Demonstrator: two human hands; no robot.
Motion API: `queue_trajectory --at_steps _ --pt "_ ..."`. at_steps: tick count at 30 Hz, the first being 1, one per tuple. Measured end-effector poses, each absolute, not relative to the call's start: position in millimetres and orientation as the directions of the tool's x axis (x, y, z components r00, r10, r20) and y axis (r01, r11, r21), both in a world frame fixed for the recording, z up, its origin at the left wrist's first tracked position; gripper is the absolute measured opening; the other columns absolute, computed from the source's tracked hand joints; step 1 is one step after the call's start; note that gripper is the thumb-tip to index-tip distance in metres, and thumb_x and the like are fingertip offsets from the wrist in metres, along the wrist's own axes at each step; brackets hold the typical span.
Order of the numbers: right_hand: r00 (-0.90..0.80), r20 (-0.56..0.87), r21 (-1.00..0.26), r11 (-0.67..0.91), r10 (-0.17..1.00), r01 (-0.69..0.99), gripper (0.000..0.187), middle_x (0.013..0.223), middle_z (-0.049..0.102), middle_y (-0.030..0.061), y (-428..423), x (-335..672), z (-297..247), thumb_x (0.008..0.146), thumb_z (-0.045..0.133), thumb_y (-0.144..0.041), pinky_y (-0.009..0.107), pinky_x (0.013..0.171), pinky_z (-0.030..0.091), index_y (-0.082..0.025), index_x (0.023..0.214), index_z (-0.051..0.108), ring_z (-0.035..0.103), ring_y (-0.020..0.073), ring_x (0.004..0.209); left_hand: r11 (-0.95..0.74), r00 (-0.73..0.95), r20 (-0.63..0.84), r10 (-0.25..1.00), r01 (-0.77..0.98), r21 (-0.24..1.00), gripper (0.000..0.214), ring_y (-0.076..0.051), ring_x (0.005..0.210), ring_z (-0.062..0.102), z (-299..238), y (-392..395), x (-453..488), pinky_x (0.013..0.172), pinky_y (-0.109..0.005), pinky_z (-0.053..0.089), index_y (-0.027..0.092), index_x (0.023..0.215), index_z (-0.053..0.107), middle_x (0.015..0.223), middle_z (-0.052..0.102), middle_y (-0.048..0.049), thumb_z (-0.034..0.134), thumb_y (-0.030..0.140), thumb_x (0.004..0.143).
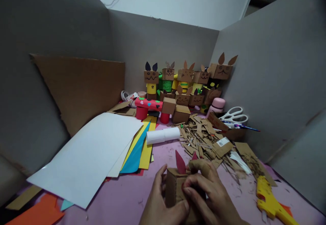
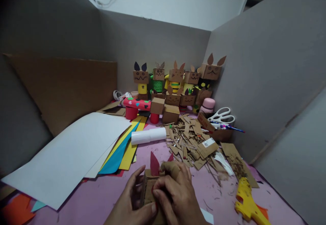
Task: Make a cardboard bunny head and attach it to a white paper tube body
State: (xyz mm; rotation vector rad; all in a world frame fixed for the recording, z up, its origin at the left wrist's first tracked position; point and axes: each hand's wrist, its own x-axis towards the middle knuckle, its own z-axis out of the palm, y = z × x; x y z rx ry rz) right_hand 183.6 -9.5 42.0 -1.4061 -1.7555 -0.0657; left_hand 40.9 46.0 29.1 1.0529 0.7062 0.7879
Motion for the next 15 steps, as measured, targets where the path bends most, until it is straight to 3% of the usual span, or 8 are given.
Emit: queue_trajectory --at_steps 7,15 --pt "-0.076 0.6 -0.395 0.377 0.796 0.838 0.016 0.107 0.05 0.002 -10.1 188.1 44.0 0.085 0.053 -0.01 0.032 0.086 0.037 -0.026 0.089 0.053 0.045 0.0212 0.103 0.311 0.549 -0.143 0.824 -0.227 0.923 0.085 -0.032 0.099 0.064 34.4 44.8 42.0 0.087 -0.042 0.048 0.013 0.13 0.022 0.114 0.062 -0.0206 0.069 0.016 0.058" --pt "0.106 0.611 -0.549 0.323 0.784 0.771 0.016 0.107 0.05 -0.0009 -11.2 179.4 40.3 0.086 0.05 -0.015 0.032 0.087 0.035 -0.029 0.094 0.054 0.045 0.0197 0.104 0.324 0.549 -0.161 0.82 -0.214 0.921 0.09 -0.029 0.095 0.065 36.0 44.3 42.4 0.084 -0.038 0.049 0.011 0.133 0.021 0.115 0.059 -0.0203 0.068 0.017 0.056"
